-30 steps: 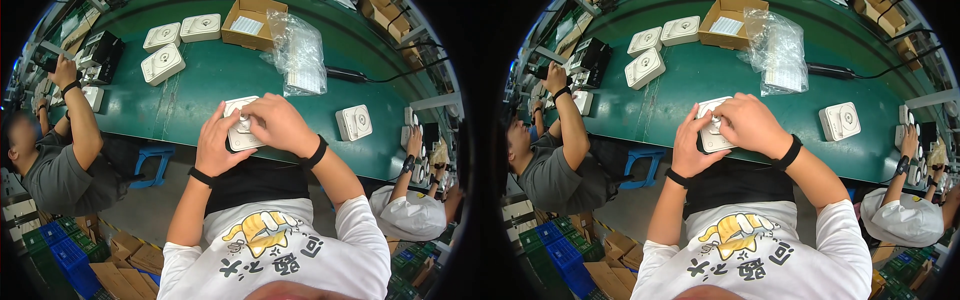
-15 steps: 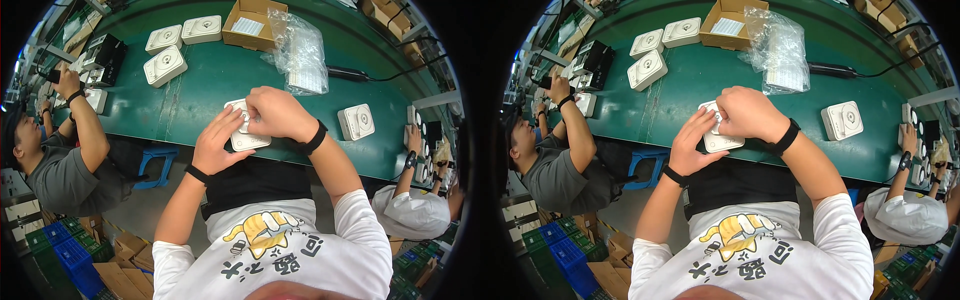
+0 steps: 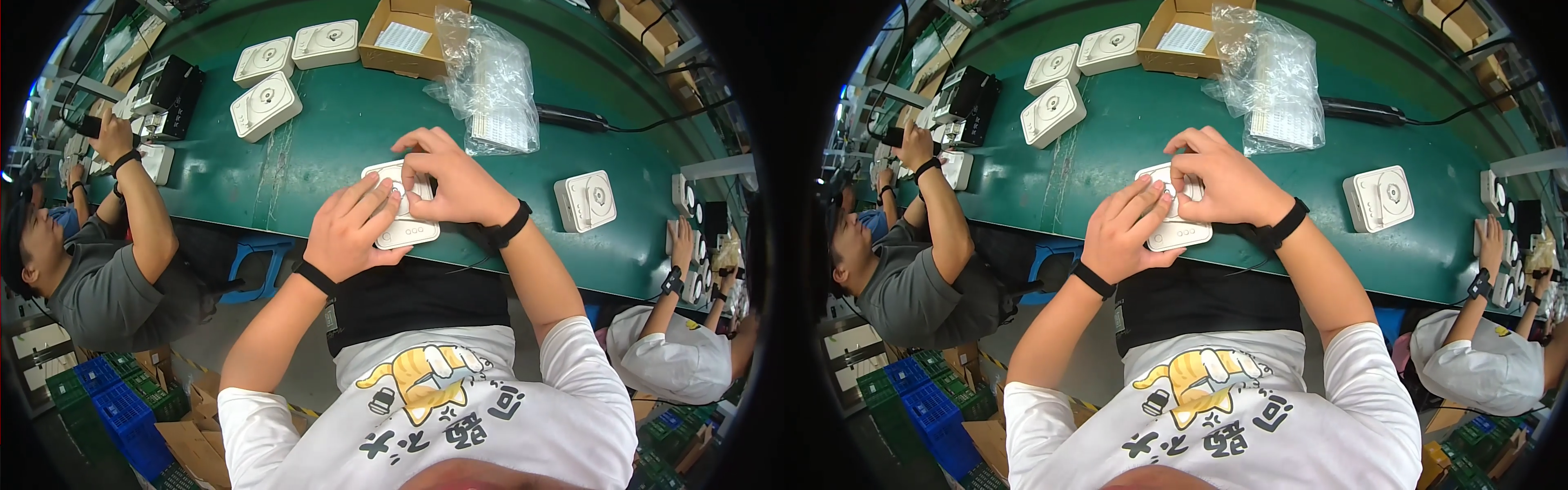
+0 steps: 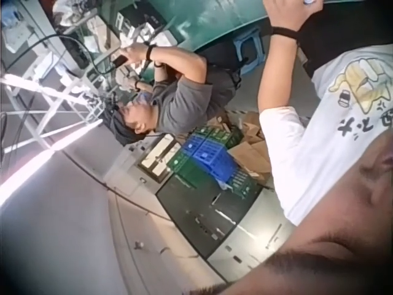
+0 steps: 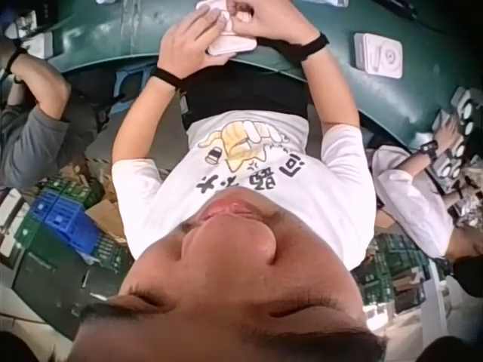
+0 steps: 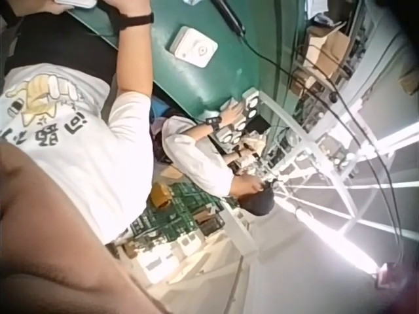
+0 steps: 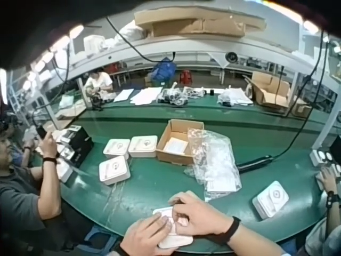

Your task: The person picks up a white plastic housing, inserts a small metal component into the center, and presses a thin white strip onto the surface before setting it aside and repeating the process.

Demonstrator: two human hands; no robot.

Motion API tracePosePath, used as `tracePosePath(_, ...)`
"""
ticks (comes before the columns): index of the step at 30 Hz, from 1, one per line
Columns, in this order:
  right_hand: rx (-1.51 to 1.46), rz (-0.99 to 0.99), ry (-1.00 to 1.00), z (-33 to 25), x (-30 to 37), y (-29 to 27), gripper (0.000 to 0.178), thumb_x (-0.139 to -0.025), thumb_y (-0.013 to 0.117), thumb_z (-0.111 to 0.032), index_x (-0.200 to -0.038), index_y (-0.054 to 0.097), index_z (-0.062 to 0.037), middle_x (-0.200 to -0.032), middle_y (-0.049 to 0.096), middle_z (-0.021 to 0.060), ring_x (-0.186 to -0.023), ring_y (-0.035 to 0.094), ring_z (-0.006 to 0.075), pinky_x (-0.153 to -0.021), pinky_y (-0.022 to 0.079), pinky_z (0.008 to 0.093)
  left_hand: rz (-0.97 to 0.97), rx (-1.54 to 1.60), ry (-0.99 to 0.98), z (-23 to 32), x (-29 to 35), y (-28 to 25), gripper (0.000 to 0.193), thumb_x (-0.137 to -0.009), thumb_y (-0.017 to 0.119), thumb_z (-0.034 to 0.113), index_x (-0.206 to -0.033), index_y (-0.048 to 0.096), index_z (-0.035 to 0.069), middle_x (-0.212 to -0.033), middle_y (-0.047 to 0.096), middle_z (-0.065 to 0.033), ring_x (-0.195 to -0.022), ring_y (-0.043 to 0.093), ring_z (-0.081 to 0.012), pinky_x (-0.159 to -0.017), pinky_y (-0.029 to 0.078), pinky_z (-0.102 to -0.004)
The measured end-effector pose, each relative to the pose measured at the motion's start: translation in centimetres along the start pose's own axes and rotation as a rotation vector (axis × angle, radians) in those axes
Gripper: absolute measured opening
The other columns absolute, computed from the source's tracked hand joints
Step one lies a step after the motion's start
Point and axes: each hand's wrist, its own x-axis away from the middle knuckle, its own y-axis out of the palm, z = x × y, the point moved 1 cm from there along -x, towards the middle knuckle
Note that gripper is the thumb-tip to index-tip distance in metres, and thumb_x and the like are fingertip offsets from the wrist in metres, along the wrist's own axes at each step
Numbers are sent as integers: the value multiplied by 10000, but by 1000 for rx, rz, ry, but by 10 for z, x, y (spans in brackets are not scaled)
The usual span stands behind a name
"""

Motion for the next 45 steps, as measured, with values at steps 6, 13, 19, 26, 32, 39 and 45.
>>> tracePosePath(6,-65,-119,58,8,-4,3,209,-814,864,-161,-881,680,-88,-1323,765,130,-1112,732,330,-954,610,399,-53,62,40,-4,-10,-17,615,-842,984,401,-1317,797,59,-1471,763,-133,-1443,696,-369,-1168,571,-543)
tracePosePath(13,-120,-146,95,5,-5,1,199,-813,855,-149,-880,683,-75,-1337,758,152,-1132,746,321,-933,624,407,-52,85,53,-12,-15,-22,404,-928,947,337,-1248,812,132,-1547,718,-141,-1482,642,-410,-1222,515,-547)
tracePosePath(19,-234,-175,162,11,-4,1,178,-824,844,-128,-910,705,-58,-1353,758,161,-1186,757,312,-977,623,404,-40,517,-413,-37,-22,12,252,-970,940,256,-1160,809,154,-1592,677,-156,-1463,624,-400,-1246,482,-518)
tracePosePath(26,-274,-161,145,18,-1,-3,193,-818,855,-113,-955,735,-48,-1353,756,166,-1213,757,310,-1023,613,413,-211,708,-568,-40,-31,22,241,-953,948,246,-1115,796,154,-1594,640,-150,-1483,539,-412,-1302,418,-524)
tracePosePath(32,-245,-121,197,13,7,1,244,-808,855,-106,-1009,729,-48,-1298,749,138,-1171,746,305,-1009,600,409,-140,694,-576,-30,-22,16,236,-960,926,226,-1156,816,155,-1602,645,-182,-1500,554,-444,-1283,442,-536)
tracePosePath(39,-58,9,271,8,5,8,324,-901,922,-182,-1091,696,-48,-1125,738,97,-969,725,209,-823,589,363,11,374,-454,-1,-26,-11,257,-962,907,144,-1203,826,110,-1591,680,-173,-1450,647,-403,-1212,527,-493)
tracePosePath(45,-238,74,368,15,10,9,330,-1026,909,-255,-1103,682,-28,-998,731,66,-802,679,122,-698,555,304,47,148,-385,0,-39,-9,153,-905,895,77,-1045,833,77,-1417,803,-134,-1299,749,-399,-1105,612,-475)
